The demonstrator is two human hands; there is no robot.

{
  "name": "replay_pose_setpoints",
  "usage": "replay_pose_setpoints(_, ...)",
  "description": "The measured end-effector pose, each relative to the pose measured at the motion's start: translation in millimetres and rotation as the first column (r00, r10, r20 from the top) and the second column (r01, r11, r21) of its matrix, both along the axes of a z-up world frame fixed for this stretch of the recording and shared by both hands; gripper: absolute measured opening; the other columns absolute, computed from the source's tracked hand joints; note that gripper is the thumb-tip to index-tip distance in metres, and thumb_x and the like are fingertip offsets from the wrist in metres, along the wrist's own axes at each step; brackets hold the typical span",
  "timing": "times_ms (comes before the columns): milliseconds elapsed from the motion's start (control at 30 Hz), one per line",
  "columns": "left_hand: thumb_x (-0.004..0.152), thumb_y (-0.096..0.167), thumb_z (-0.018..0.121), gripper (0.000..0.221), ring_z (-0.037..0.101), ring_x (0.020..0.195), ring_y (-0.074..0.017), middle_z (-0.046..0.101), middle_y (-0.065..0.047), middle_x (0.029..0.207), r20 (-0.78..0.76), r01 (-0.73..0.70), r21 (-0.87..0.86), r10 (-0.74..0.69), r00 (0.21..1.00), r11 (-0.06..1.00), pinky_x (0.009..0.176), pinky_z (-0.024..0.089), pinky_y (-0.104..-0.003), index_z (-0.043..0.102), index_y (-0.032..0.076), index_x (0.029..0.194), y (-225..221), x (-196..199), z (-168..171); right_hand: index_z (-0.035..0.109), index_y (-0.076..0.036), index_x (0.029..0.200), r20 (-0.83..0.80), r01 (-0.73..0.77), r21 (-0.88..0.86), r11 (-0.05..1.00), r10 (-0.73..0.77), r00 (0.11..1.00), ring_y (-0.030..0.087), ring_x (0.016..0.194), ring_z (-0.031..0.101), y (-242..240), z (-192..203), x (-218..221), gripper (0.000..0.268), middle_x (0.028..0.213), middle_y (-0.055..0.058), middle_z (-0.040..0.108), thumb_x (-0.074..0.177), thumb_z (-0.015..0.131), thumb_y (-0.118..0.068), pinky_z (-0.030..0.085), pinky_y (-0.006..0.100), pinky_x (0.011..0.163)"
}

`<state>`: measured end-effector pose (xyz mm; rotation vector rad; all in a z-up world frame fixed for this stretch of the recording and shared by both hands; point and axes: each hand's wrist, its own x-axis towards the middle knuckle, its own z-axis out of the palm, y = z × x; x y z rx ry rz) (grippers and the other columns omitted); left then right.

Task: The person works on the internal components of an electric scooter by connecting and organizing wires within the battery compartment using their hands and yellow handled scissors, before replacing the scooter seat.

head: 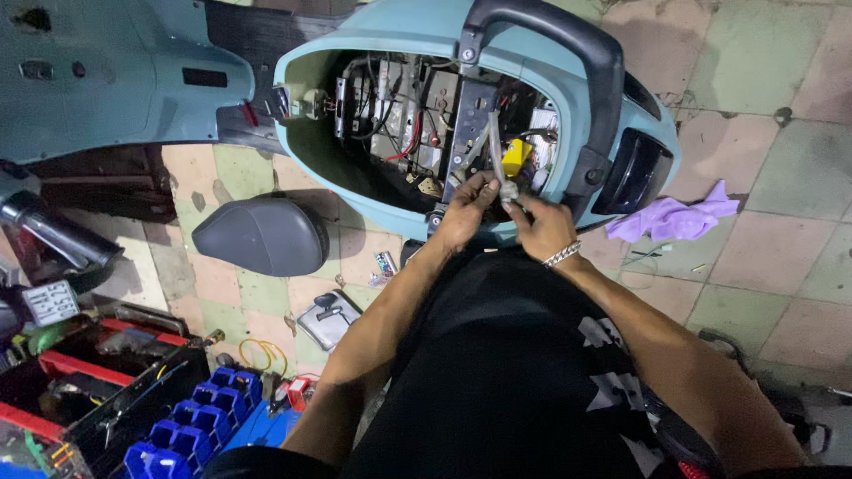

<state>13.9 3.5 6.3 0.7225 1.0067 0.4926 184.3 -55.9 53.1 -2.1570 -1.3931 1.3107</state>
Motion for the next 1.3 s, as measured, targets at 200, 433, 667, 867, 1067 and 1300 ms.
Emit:
replay_pose_setpoints(200,0.096,0.042,0.070,0.039,0.061,0.071,-0.0107,0.074,-0.005,0.079,-0.620,0.171,0.066,-0.094,0.779,0.983,0.067,0.051,-0.029,0.079,0.005,0.103,11,8,50,0.073,-0.007,0.106,0.066,-0.069,0.372,0.926,0.048,0.997,0.039,0.078,0.070,-10,-15,-2,0.025,0.092,0.020,0.073,0.095,0.070,-0.028,0.057,0.048,0.069)
replay_pose_setpoints(433,0.088,0.040,0.079,0.038,0.072,0.067,-0.0115,0.076,-0.005,0.075,-0.658,0.396,0.155,-0.204,0.725,0.905,0.065,0.055,-0.027,0.081,0.004,0.097,33,1,50,0.072,-0.004,0.107,0.151,-0.218,0.370,0.903,0.172,0.973,0.040,0.072,0.071,-17,-31,-4,0.027,0.098,0.018,0.074,0.096,0.065,-0.028,0.058,0.050,0.061)
replay_pose_setpoints(667,0.087,0.016,0.082,0.028,0.073,0.069,-0.0206,0.077,-0.015,0.084,-0.295,0.213,-0.299,-0.302,0.906,0.930,0.063,0.062,-0.032,0.076,-0.009,0.097,54,-2,37,0.072,-0.004,0.107,0.206,-0.244,0.296,0.924,0.187,0.960,0.039,0.063,0.071,-21,-39,-11,0.027,0.102,0.018,0.074,0.099,0.062,-0.027,0.058,0.049,0.052)
replay_pose_setpoints(867,0.090,0.011,0.075,0.030,0.079,0.083,-0.0295,0.077,-0.021,0.096,-0.215,0.293,-0.476,-0.433,0.875,0.829,0.072,0.067,-0.036,0.070,-0.010,0.110,66,3,25,0.070,-0.007,0.101,0.309,-0.178,0.357,0.917,0.063,0.949,0.033,0.064,0.072,-28,-43,-23,0.018,0.110,0.017,0.075,0.088,0.066,-0.019,0.058,0.043,0.053)
replay_pose_setpoints(1067,0.092,0.011,0.071,0.028,0.078,0.090,-0.0309,0.077,-0.022,0.101,-0.224,0.393,-0.517,-0.563,0.795,0.760,0.076,0.064,-0.039,0.068,-0.008,0.112,77,15,31,0.069,-0.009,0.097,0.309,-0.132,0.371,0.919,0.012,0.951,0.029,0.072,0.071,-27,-41,-30,0.029,0.093,0.009,0.071,0.069,0.070,-0.018,0.058,0.041,0.066)
replay_pose_setpoints(1300,0.090,0.012,0.073,0.031,0.079,0.088,-0.0315,0.077,-0.021,0.100,-0.278,0.452,-0.523,-0.646,0.711,0.723,0.076,0.063,-0.039,0.069,-0.009,0.113,79,22,35,0.068,-0.009,0.096,0.268,-0.110,0.453,0.884,-0.018,0.963,0.027,0.076,0.070,-30,-37,-30,0.021,0.092,0.007,0.067,0.075,0.067,-0.011,0.057,0.040,0.073)
